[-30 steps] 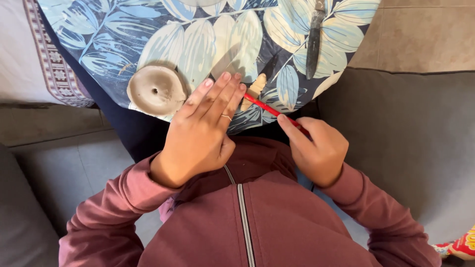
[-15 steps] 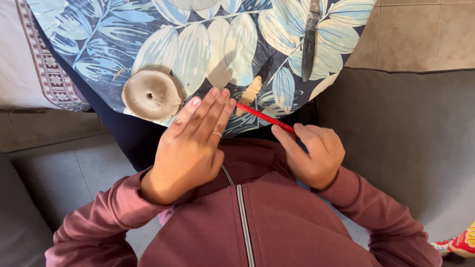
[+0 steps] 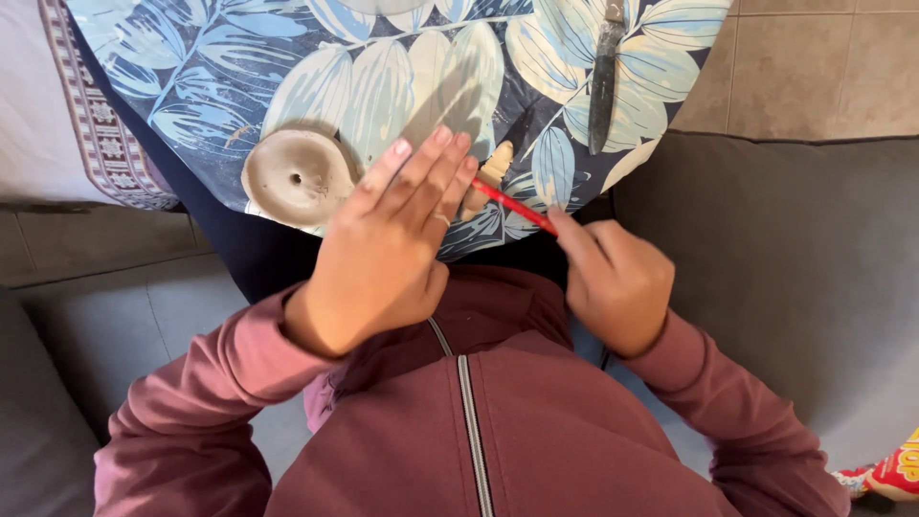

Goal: Sculpting a small object by rolling, smoothing, and shaping clay pieces on a table.

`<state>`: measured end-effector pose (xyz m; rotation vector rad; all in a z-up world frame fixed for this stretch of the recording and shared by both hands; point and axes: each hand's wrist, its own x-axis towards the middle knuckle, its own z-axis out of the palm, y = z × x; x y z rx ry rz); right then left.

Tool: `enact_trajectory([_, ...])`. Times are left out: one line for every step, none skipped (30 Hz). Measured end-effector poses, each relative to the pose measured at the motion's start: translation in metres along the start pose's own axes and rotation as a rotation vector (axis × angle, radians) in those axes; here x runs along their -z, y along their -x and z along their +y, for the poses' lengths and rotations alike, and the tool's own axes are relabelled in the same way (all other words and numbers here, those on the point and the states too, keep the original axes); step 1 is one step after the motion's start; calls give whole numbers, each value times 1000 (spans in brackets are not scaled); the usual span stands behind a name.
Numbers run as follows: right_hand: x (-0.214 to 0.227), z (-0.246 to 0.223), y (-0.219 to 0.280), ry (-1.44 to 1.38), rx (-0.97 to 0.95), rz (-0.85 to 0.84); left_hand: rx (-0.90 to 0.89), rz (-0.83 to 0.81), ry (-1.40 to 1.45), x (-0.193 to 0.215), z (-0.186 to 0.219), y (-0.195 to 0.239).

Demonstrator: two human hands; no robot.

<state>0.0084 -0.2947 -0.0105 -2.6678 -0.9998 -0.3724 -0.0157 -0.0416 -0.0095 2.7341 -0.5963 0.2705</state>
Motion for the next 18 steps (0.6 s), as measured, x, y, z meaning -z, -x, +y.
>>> enact_trajectory([1, 3, -1, -4, -21, -24, -11, -21, 40, 0, -3, -3])
enact_trajectory([2, 5, -3, -9, -42, -48, -23, -43, 80, -1, -5, -5])
enact_trajectory([2, 8, -3, -10, -42, -47, -22, -44, 79, -2, -5, -8])
enact_trajectory([1, 10, -3, -49, -44, -61, -18, -25, 104, -2, -5, -11])
enact_trajectory([1, 14, -3, -87, -44, -74, -13, -4, 128, -3, -6, -15])
enact_trajectory([3, 13, -5, -87, -41, -72, -12, -2, 126, -6, -7, -17])
enact_trajectory([5, 13, -7, -70, -36, -77, -18, 14, 152, -8, -8, -19])
enact_trajectory([7, 13, -8, -53, -31, -81, -24, 29, 178, -10, -10, -21])
enact_trajectory([7, 11, -9, -51, -29, -78, -25, 32, 177, -10, -10, -22])
enact_trajectory([8, 9, -9, -1, -2, -29, -29, 27, 170, -9, -11, -22])
enact_trajectory([8, 7, -9, 50, 26, 20, -33, 22, 165, -8, -11, -23])
enact_trajectory([8, 8, -7, 52, 28, 21, -32, 26, 165, -6, -9, -20])
enact_trajectory([7, 8, -6, 50, 39, 42, -26, 9, 164, -3, -8, -18])
enact_trajectory([5, 9, -4, 49, 50, 62, -19, -8, 164, 0, -7, -16])
enact_trajectory([5, 9, -5, 46, 46, 61, -20, -13, 164, 3, -3, -14])
enact_trajectory([5, 9, -6, 37, 37, 55, -18, 10, 158, 6, 0, -13])
enact_trajectory([4, 10, -8, 27, 30, 49, -14, 34, 152, 9, 4, -12])
enact_trajectory([4, 11, -7, 23, 28, 48, -13, 30, 151, 5, 3, -12])
